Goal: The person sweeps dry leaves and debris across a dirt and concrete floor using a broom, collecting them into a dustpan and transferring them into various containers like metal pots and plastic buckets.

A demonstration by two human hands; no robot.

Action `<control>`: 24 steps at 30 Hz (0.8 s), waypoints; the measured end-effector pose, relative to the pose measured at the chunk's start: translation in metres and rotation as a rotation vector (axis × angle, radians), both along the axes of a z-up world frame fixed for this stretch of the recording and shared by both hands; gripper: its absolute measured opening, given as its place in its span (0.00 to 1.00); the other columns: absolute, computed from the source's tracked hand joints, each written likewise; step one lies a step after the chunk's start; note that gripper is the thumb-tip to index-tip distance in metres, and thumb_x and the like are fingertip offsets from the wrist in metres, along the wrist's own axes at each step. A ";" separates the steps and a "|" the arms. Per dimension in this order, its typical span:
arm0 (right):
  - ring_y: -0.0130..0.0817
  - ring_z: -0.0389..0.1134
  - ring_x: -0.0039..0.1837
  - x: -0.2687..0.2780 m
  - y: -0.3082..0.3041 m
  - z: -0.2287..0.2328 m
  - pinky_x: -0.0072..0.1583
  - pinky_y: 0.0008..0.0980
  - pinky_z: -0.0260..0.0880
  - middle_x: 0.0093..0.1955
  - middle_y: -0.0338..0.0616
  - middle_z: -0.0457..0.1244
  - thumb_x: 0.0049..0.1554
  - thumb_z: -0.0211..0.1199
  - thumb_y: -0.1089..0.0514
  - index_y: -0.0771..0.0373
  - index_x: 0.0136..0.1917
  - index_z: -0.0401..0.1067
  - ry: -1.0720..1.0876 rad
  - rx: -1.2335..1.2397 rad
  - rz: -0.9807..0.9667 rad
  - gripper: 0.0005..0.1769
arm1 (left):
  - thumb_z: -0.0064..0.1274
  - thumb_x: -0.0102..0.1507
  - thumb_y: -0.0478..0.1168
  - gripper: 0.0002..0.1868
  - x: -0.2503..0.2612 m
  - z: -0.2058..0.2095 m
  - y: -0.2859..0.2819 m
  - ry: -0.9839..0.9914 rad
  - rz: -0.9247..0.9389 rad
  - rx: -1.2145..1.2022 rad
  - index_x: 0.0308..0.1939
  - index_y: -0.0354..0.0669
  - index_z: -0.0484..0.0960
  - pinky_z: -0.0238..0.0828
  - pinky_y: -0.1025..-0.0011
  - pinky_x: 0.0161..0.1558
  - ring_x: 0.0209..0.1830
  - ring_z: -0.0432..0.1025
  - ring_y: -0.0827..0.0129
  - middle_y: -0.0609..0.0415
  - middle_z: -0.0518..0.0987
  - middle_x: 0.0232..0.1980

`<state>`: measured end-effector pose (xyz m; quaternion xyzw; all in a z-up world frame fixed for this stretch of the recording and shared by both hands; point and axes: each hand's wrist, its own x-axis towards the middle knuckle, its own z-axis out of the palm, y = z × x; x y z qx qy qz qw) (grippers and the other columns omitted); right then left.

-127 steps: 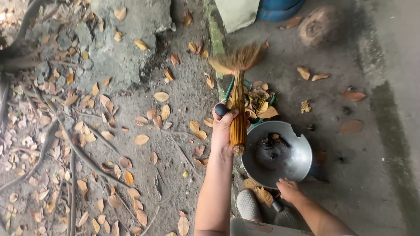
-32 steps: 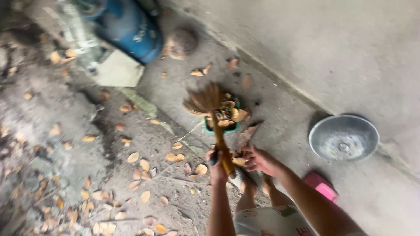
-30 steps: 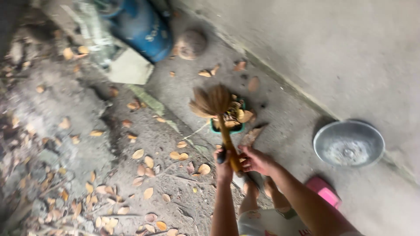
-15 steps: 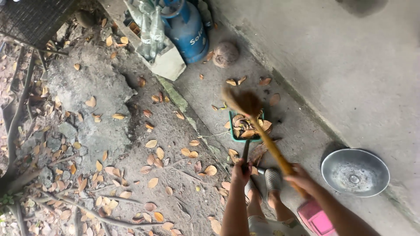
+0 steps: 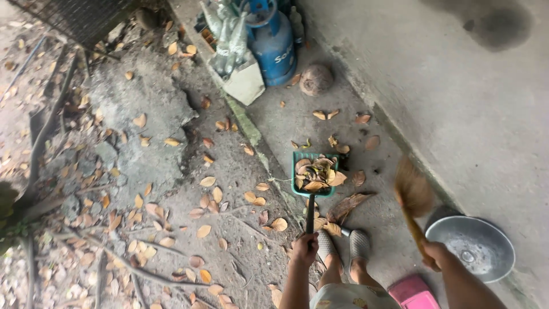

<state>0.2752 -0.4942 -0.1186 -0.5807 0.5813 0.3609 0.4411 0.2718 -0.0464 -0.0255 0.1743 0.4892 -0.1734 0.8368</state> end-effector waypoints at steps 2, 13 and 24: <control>0.48 0.64 0.34 0.003 0.021 0.004 0.34 0.47 0.67 0.43 0.53 0.63 0.61 0.62 0.39 0.64 0.57 0.69 -0.015 0.032 0.054 0.26 | 0.52 0.61 0.24 0.09 -0.015 0.008 0.014 -0.013 0.015 0.005 0.46 0.29 0.75 0.63 0.81 0.24 0.26 0.68 0.71 0.49 0.73 0.33; 0.41 0.61 0.26 -0.004 0.081 0.143 0.29 0.40 0.61 0.28 0.51 0.62 0.59 0.54 0.33 0.68 0.44 0.69 -0.114 0.342 0.222 0.32 | 0.45 0.57 0.22 0.20 -0.060 0.017 0.055 -0.067 0.220 0.105 0.52 0.35 0.74 0.64 0.79 0.24 0.26 0.67 0.73 0.46 0.77 0.39; 0.33 0.66 0.36 0.005 0.091 0.155 0.35 0.35 0.67 0.39 0.45 0.65 0.55 0.66 0.51 0.62 0.64 0.65 -0.106 0.607 0.417 0.26 | 0.46 0.59 0.25 0.16 -0.115 0.032 0.029 -0.214 0.537 0.057 0.52 0.27 0.72 0.65 0.82 0.23 0.26 0.67 0.76 0.48 0.77 0.37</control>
